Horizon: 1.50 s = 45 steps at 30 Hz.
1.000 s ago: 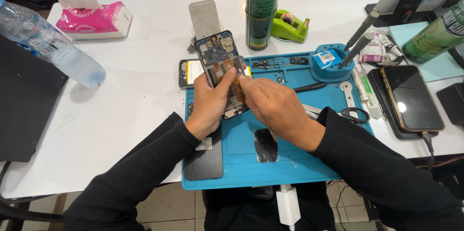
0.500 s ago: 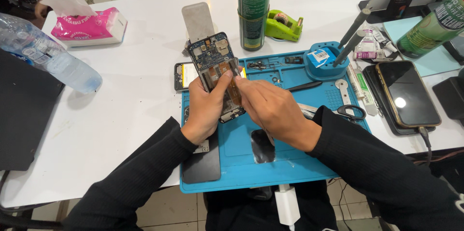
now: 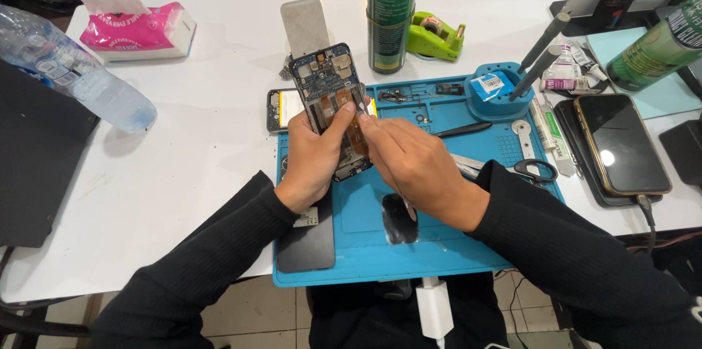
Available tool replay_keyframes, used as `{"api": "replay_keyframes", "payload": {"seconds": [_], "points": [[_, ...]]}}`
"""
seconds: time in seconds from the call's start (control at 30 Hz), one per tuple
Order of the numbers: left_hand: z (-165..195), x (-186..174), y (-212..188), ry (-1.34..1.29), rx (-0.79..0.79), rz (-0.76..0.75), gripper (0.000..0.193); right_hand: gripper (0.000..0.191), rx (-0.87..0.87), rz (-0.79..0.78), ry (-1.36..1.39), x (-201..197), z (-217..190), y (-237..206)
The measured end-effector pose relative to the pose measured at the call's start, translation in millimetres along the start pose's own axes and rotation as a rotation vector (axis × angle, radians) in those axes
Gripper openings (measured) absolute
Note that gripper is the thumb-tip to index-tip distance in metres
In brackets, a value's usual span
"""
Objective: The person holds an opened smartphone on a blue repair mat and uses a black pry tool to work around and lift the battery out of the phone chassis, repositioning the tool along the battery edges and steadying the phone with the other hand.
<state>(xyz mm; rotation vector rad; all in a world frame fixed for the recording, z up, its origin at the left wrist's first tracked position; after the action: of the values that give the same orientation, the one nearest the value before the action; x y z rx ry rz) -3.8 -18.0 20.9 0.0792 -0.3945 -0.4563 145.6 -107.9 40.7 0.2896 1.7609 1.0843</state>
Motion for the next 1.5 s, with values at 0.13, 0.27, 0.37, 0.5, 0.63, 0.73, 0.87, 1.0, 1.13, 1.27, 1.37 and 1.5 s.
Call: {"api": "replay_keyframes", "payload": {"seconds": [0.13,0.27,0.37,0.5,0.63,0.73,0.87,1.0,1.13,1.27,1.37,1.5], "points": [[0.0,-0.8,0.2,0.018,0.007,-0.007,0.024,0.035,-0.001,0.027,-0.009,0.3,-0.9,0.0],[0.9,-1.8,0.5,0.032,0.027,-0.013,0.023,0.035,0.003,0.047,0.025,-0.9,1.0,1.1],[1.8,-1.1,0.5,0.018,0.033,-0.007,0.022,0.034,-0.012,0.057,0.036,-3.2,1.2,0.8],[3.7,0.0,0.4,0.002,0.033,-0.009,0.023,0.033,-0.019,0.042,0.020,-3.4,-0.8,0.4],[3.6,1.1,0.4,-0.016,0.031,-0.020,0.023,0.031,-0.005,0.040,0.029,-2.1,-0.5,0.2],[1.7,1.0,-0.4,-0.023,0.023,-0.014,0.024,0.032,-0.004,0.023,0.031,-1.3,0.8,-0.3],[-1.1,-0.2,1.4,0.008,0.013,-0.004,0.024,0.034,0.000,0.006,0.029,-0.4,1.5,-0.5],[-2.3,-0.9,2.2,0.003,0.013,-0.037,0.025,0.036,0.009,0.003,0.026,-0.6,1.4,-0.8],[-0.1,-1.3,-1.3,0.000,0.014,-0.036,0.024,0.034,0.002,0.035,0.026,-0.1,0.0,-0.8],[3.9,-0.1,-0.4,-0.002,0.006,-0.043,0.024,0.032,0.015,0.057,0.025,-0.5,-0.8,-0.6],[5.2,1.1,0.0,-0.034,-0.013,-0.027,0.023,0.030,-0.010,0.072,0.015,-2.2,-1.2,0.0],[5.6,0.0,0.1,-0.044,-0.015,-0.024,0.022,0.029,-0.021,0.071,-0.004,-3.7,-3.4,1.2]]}}
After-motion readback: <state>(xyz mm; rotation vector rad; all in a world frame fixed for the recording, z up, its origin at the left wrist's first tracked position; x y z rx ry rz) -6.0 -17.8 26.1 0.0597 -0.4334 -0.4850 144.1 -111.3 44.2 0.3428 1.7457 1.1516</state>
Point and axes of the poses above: each hand's wrist, its own y-axis towards the middle knuckle, its own x-axis out of the palm, z = x × y, the point moved 1 cm from there along y, towards the middle knuckle, and after that the axes turned 5 degrees about -y, right-handed, at the moved point
